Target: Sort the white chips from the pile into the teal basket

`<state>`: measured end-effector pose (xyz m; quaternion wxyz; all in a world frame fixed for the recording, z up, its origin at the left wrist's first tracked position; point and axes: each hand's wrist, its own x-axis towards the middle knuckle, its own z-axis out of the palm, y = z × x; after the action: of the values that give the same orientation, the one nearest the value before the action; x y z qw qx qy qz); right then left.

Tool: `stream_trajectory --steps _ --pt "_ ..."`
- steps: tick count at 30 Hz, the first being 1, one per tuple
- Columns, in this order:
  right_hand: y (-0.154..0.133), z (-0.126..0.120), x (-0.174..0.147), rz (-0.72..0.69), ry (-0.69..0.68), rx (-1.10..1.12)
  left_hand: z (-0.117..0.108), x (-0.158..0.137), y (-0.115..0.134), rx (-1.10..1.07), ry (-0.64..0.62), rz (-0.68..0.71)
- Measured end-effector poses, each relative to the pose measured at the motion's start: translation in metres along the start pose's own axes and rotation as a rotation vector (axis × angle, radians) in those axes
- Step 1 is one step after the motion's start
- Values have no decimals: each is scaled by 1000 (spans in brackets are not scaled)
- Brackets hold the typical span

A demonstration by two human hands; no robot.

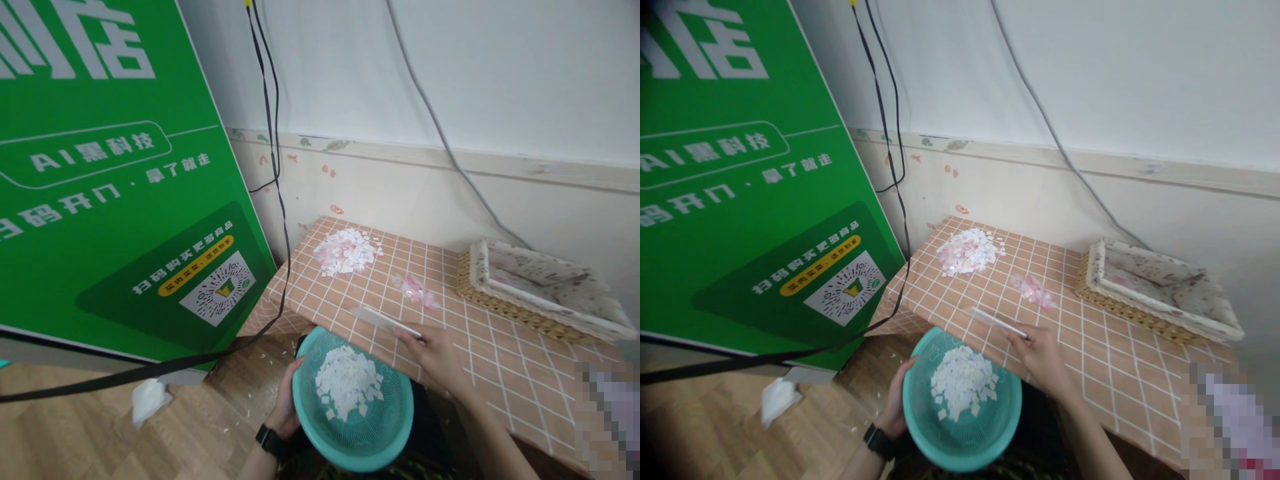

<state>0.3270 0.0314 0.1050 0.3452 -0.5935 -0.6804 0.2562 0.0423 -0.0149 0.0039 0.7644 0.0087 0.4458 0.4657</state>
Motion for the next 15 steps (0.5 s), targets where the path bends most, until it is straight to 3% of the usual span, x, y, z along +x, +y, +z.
stream_trajectory --steps 4,9,15 --pt "10 4 49 18 173 -197 -3 2 2 18 10 4" --pt "13 9 91 -82 67 -233 -5 9 -1 -17 -11 -43" --pt "15 14 105 -45 40 -165 -3 14 -13 -23 11 -53"
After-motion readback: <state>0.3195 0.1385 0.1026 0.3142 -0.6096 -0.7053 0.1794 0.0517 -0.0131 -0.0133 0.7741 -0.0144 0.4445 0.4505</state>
